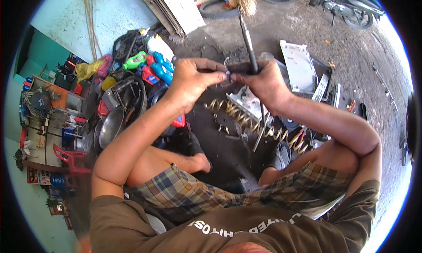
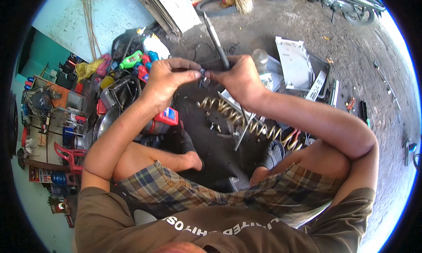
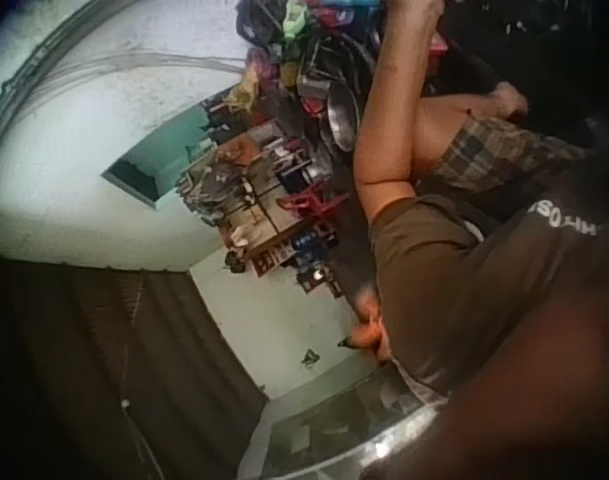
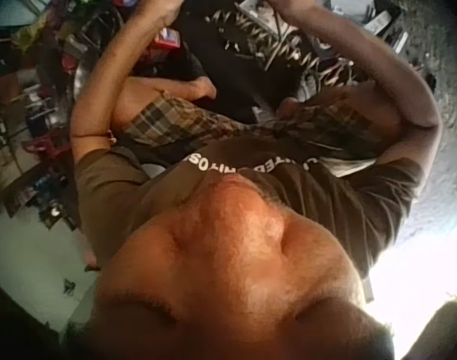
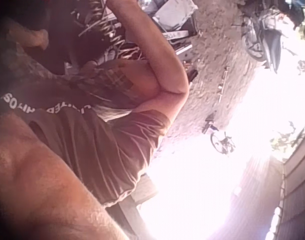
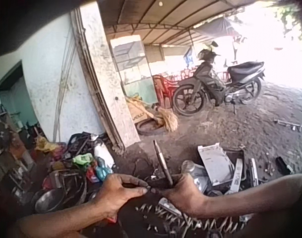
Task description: The person sits on the floor and retrieves small mechanical parts from a plastic jar, placing them into a metal tray. They then use a screwdriver to manipulate a small metal component, followed by assembling a brass fitting with a rubber seal.
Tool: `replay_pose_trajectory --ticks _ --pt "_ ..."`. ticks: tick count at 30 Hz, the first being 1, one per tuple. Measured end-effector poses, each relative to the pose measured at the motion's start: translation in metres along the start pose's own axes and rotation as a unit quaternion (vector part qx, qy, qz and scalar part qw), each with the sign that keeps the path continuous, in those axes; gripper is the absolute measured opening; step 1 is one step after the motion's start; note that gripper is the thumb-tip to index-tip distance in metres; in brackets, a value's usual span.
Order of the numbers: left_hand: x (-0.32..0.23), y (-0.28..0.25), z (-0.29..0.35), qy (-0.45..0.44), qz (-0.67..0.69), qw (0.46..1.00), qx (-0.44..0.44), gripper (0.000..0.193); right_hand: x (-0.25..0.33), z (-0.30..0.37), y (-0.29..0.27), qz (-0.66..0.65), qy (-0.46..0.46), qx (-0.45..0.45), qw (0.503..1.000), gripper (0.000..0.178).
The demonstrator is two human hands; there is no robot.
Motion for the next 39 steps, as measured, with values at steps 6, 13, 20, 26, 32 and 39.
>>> replay_pose_trajectory --ticks 6,13,20,26,32,39 --pt "0.016 -0.006 -0.012 0.009 -0.001 1.0 0.024 0.022 0.007 0.004 0.0 -0.038 0.053 0.009 0.998 0.019" --pt "0.022 -0.007 -0.015 0.095 -0.108 0.988 0.057 0.021 -0.008 0.005 -0.004 -0.121 0.128 0.015 0.984 0.019" --pt "0.021 -0.001 -0.017 0.307 -0.254 0.917 -0.008 0.021 -0.018 0.003 -0.012 -0.122 0.161 0.017 0.979 0.015" --pt "0.012 -0.006 -0.017 0.411 -0.296 0.861 -0.048 0.023 -0.018 0.003 -0.012 -0.152 0.127 0.054 0.979 0.021" --pt "-0.003 -0.004 -0.006 0.514 -0.323 0.791 -0.079 0.027 -0.005 0.004 -0.012 -0.2 0.113 0.098 0.968 0.029" --pt "-0.007 -0.005 0.003 0.56 -0.334 0.754 -0.087 0.03 0.007 0.006 -0.009 -0.267 0.126 0.137 0.946 0.03"
Point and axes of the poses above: each hand's wrist, its own z-axis away from the middle knuckle, its own y-axis out of the palm, x = y × z, the point moved 2 cm from there along -z, towards the middle knuckle, and after that the axes turned 11 degrees about -y, right-handed, at the moved point
